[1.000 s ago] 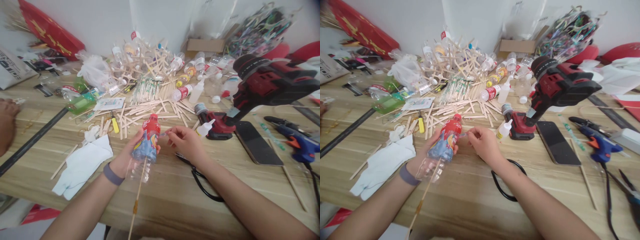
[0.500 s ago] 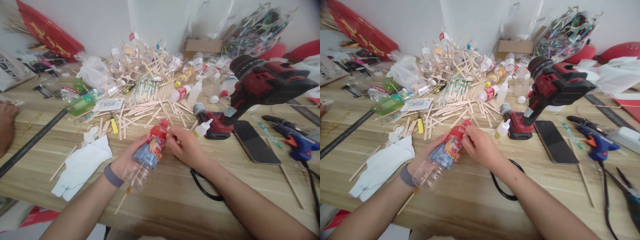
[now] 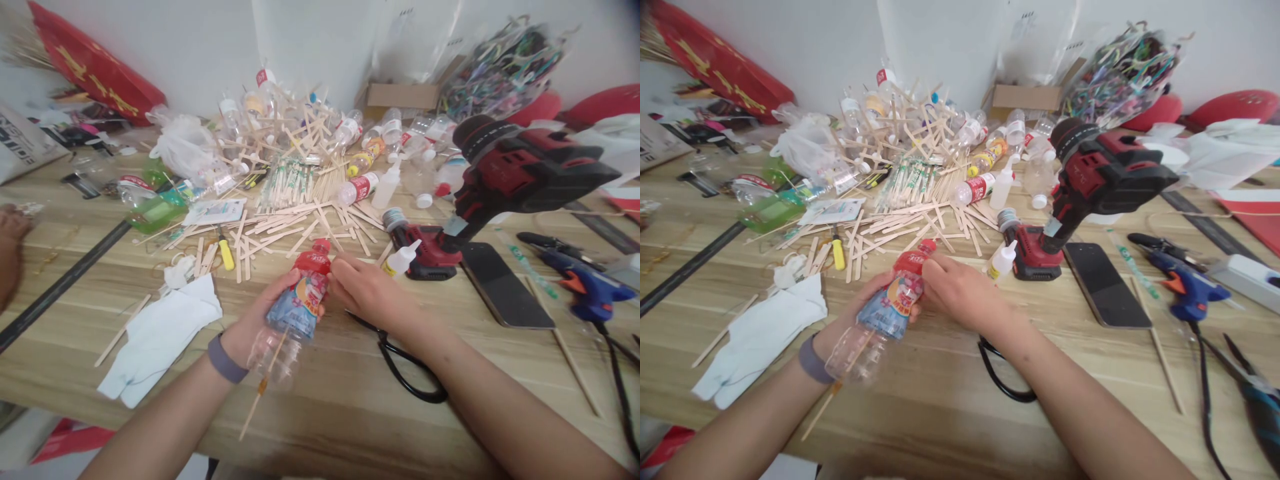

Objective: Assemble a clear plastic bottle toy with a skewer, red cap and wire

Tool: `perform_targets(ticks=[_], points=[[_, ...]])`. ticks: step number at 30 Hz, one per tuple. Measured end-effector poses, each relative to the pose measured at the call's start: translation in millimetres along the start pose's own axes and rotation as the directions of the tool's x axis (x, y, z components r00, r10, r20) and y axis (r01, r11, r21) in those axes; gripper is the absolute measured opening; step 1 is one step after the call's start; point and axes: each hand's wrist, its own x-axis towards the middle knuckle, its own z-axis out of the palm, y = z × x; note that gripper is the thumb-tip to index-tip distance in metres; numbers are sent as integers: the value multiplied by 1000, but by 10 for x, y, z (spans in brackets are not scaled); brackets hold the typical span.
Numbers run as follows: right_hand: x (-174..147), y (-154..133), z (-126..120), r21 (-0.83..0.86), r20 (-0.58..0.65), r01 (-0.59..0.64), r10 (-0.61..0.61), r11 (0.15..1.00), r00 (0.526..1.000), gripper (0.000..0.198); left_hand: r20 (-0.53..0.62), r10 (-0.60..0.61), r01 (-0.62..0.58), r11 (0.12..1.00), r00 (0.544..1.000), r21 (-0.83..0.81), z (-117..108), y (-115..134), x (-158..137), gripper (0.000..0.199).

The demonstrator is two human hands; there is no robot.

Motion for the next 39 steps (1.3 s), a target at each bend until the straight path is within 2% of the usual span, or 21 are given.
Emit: perform_targets(ticks=[2,5,7,9,14,18,20,22,25,31,34,36,39], points=[[23,-37,1,124,5,-154,154,980,988,15,-26,24,-24,1000,999,-1,60,16,-19,31],[67,-93,-15,281,75,-412,408,867,910,9,-56,79,-77,997,995,30,137,28,-28,26],[91,-123,-33,308,131,-521,507,797,852,13,-72,135,-132,990,988,57,168,24,-17,25],[103,-151,-48,290,147,-569,552,769,821,13,-73,162,-157,985,984,75,184,14,4,30],[91,-222,-57,187,90,-532,525,826,846,9,-114,283,-268,954,952,136,211,-28,41,44],[81,-243,-57,35,112,-481,475,876,873,12,-121,356,-331,925,927,189,223,-64,40,43],[80,-236,-57,22,113,-431,426,902,897,14,-120,366,-345,923,923,170,221,-68,38,41],[76,-222,-57,42,89,-388,384,921,919,14,-120,349,-336,935,929,115,215,-63,38,40],[66,-195,-60,44,80,-371,367,928,927,14,-114,289,-282,957,951,69,204,-53,34,41],[70,-153,-91,135,131,-336,319,932,939,16,-94,210,-198,972,973,122,211,-28,-31,33],[77,-147,-71,145,151,-383,362,912,920,21,-90,187,-174,975,978,142,224,-29,-44,36],[74,-148,-38,128,126,-390,375,912,919,23,-80,171,-160,979,982,127,226,-29,-39,39],[69,-144,2,98,66,-299,293,949,954,24,-61,102,-96,991,993,92,220,-7,-40,34]])
